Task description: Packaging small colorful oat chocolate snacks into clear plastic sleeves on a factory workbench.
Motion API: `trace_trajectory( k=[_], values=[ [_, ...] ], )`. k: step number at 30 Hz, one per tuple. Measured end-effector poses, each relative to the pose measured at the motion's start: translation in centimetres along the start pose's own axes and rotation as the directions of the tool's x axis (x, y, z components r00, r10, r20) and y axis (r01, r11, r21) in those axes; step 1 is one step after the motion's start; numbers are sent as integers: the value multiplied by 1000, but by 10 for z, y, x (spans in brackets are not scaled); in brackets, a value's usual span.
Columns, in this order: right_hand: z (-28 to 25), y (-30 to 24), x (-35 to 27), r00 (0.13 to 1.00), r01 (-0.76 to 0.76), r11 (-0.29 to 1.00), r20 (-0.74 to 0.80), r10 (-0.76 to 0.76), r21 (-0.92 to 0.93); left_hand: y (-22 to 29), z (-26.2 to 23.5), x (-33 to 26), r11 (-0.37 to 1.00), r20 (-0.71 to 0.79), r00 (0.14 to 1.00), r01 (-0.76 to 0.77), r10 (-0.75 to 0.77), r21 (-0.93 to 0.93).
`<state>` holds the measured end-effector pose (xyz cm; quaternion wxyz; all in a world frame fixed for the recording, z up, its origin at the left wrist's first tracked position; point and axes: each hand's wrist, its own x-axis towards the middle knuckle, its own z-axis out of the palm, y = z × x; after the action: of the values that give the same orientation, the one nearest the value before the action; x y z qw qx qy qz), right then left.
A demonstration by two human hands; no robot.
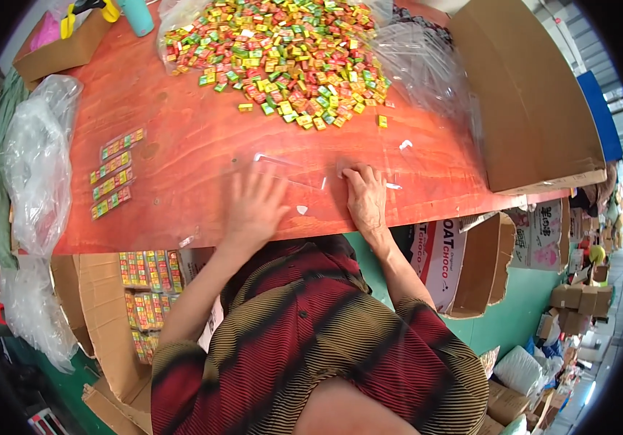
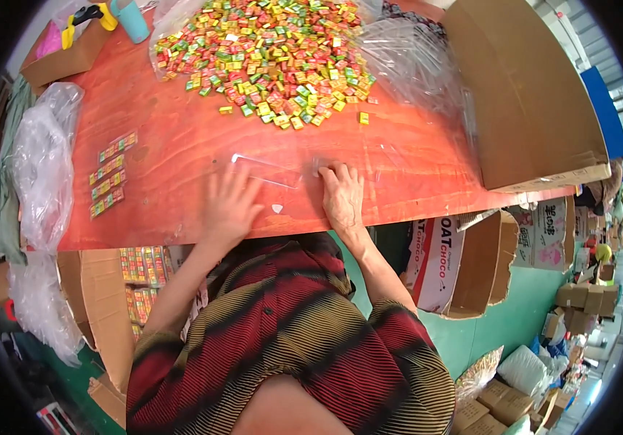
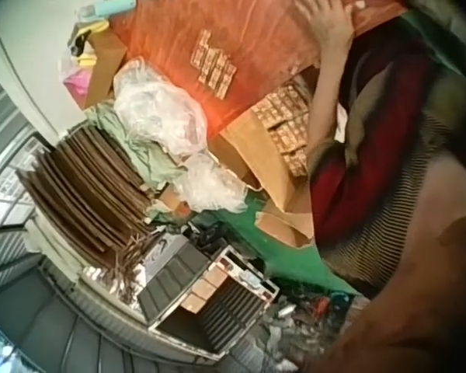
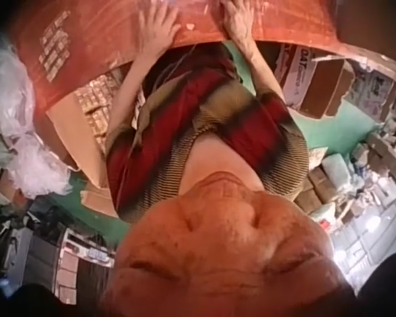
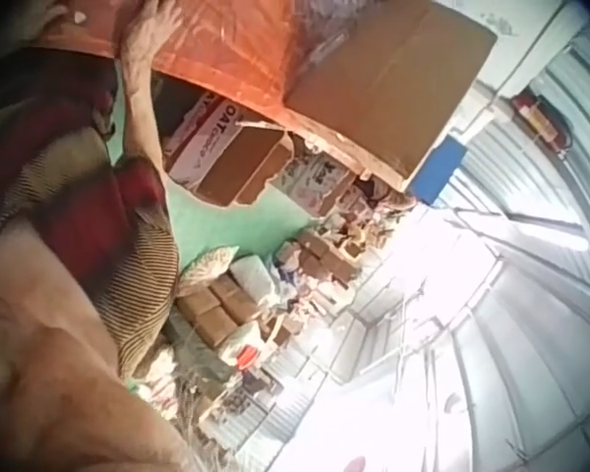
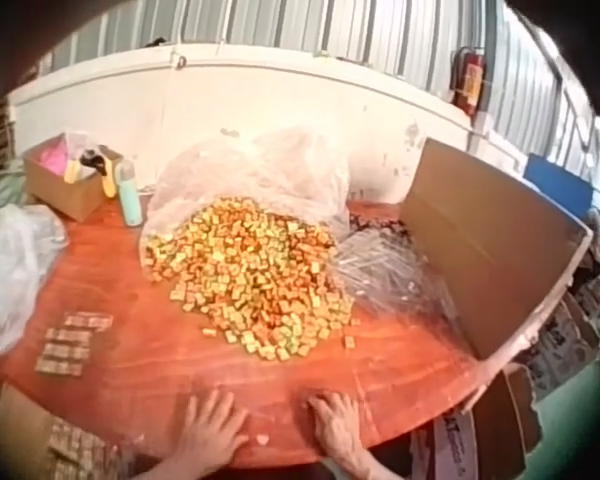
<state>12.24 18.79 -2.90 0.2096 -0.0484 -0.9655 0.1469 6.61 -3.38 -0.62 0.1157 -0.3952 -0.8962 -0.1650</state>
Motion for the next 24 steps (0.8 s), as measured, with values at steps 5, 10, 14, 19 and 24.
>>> trace_trajectory(
  k=[5,10,14,19,24],
  values=[
    [0,-14,8,987,158,972,5,-162,176,-4,16,-2,999,-81,996,39,-41,-36],
    [-10,-11,17,976,205,950,27,-217,235,-3,-3,-21,993,-146,986,69,-82,-95],
    [-14,-15,41,987,155,982,36,-160,105,-7,-10,-6,986,-163,977,118,-137,-122],
    [30,-46,105,986,43,990,154,-64,132,-54,10,75,986,-305,939,169,-158,9],
    [64,-63,129,990,96,995,104,-99,34,-78,37,100,971,-82,968,234,-238,-49]
  ],
)
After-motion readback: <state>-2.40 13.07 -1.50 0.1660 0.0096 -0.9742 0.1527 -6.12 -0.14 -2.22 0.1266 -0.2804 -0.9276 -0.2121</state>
